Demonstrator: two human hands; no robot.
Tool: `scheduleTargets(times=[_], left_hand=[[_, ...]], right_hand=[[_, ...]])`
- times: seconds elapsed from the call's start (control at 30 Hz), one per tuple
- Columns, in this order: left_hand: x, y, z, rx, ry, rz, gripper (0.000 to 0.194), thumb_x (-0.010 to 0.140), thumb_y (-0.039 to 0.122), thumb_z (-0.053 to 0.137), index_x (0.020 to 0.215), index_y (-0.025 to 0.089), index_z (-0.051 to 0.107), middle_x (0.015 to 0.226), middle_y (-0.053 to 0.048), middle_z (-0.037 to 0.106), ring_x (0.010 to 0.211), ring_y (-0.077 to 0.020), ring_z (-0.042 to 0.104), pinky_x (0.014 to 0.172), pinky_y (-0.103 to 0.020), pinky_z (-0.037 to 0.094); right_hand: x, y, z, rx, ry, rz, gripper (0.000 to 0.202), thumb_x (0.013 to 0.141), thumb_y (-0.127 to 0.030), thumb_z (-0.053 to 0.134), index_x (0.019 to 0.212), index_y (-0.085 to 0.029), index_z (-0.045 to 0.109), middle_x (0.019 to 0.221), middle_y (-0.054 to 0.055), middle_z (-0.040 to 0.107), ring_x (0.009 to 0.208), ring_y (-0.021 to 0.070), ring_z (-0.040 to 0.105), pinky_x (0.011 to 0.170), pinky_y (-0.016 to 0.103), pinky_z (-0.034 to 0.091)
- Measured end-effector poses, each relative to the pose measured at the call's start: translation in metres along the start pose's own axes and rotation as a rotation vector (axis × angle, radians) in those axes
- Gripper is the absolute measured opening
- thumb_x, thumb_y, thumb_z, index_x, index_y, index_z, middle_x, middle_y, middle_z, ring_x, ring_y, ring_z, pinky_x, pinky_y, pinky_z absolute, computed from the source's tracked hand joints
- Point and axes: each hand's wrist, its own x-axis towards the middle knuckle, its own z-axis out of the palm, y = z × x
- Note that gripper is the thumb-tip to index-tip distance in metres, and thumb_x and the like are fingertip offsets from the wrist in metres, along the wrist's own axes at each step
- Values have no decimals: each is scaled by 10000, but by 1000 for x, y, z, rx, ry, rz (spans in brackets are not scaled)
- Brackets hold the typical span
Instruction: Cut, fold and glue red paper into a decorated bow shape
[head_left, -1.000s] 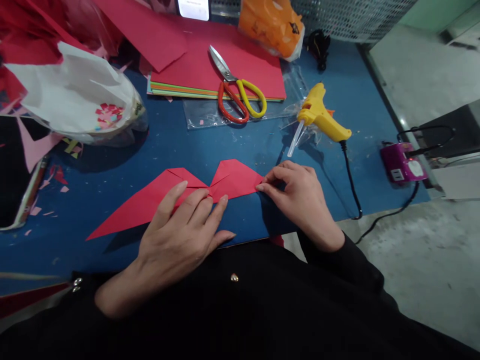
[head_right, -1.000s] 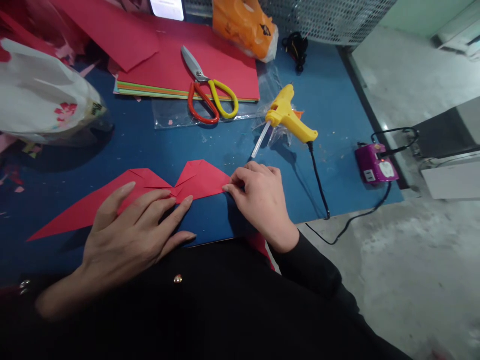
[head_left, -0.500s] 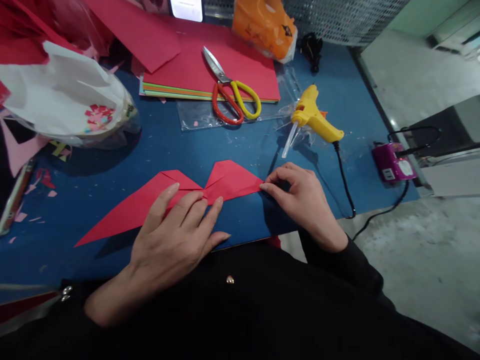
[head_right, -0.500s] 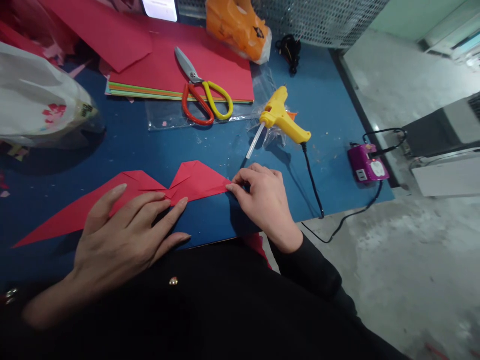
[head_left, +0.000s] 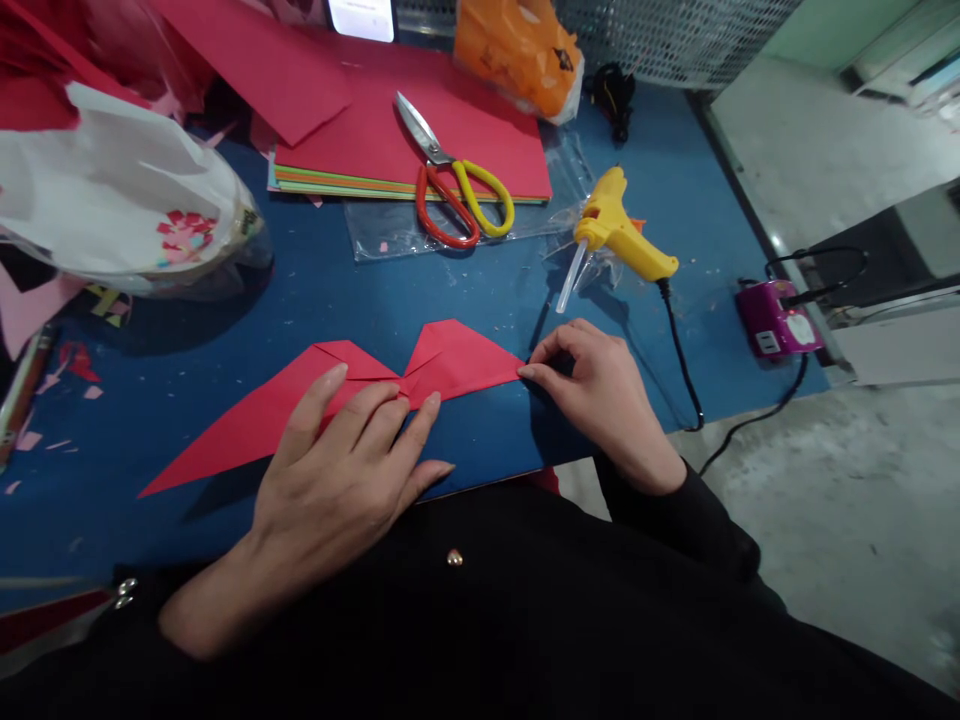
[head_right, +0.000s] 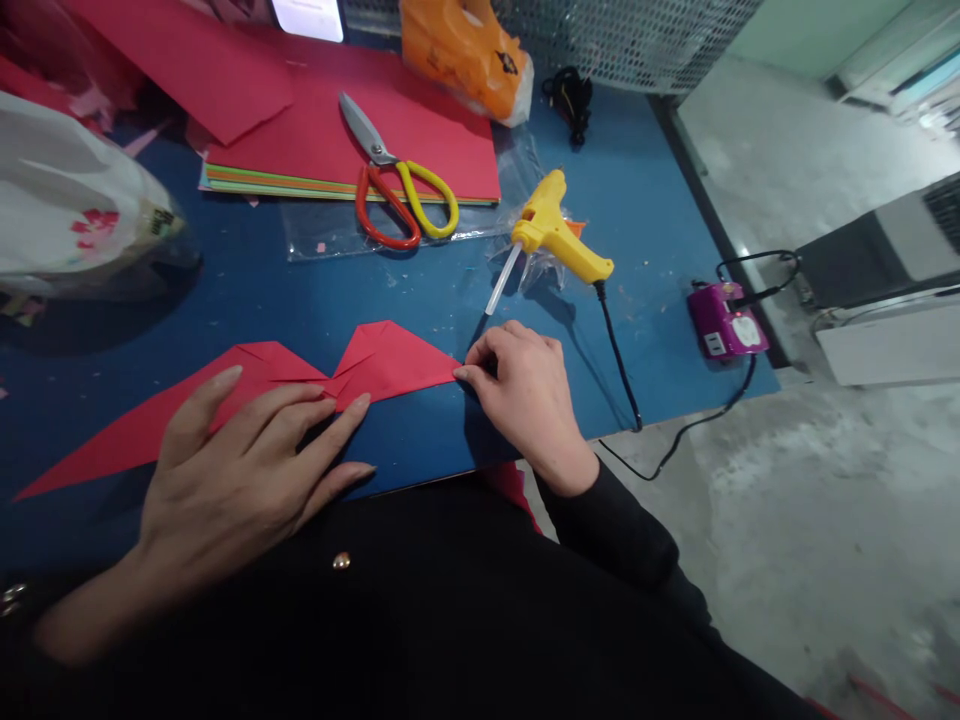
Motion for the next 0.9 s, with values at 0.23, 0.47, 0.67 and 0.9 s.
scheduleTargets(times=[0.23, 0.47, 0.67, 0.9], left_hand=[[1, 0, 1, -14, -4, -3, 456, 977, 424, 532, 1244, 78, 661, 966, -127, 737, 989, -313, 676, 1082, -537, 363], [-1, 0, 0, -21, -1, -10, 420, 967, 419, 544, 1234, 121, 673, 962, -118, 726, 992, -308, 673, 1114, -550, 358], [-1, 1, 1, -15, 7, -8, 417, 966, 416, 546, 1233, 123, 678, 964, -120, 721, 992, -305, 670, 1149, -562, 320], [0, 2, 2, 39, 31, 30, 444, 965, 421, 551, 1210, 75, 681, 956, -126, 718, 965, -288, 664, 1147, -542, 322]], right_hand=[[-1, 4, 0, 8, 13, 28, 125, 806, -187, 745, 733, -198, 643, 785, -2, 627, 758, 169, 592, 708, 319, 406], [-5, 10, 0, 2, 58, 59, 90, 807, -169, 706, 758, -211, 643, 810, 1, 622, 762, 172, 581, 716, 325, 411], [-13, 18, -1, -72, 143, 54, 19, 823, -200, 650, 834, -213, 658, 867, 24, 642, 760, 188, 605, 736, 361, 455], [-47, -6, 8, -215, 581, -335, 307, 913, -192, 581, 1218, -221, 581, 1123, 86, 724, 1069, 253, 658, 950, 443, 438]])
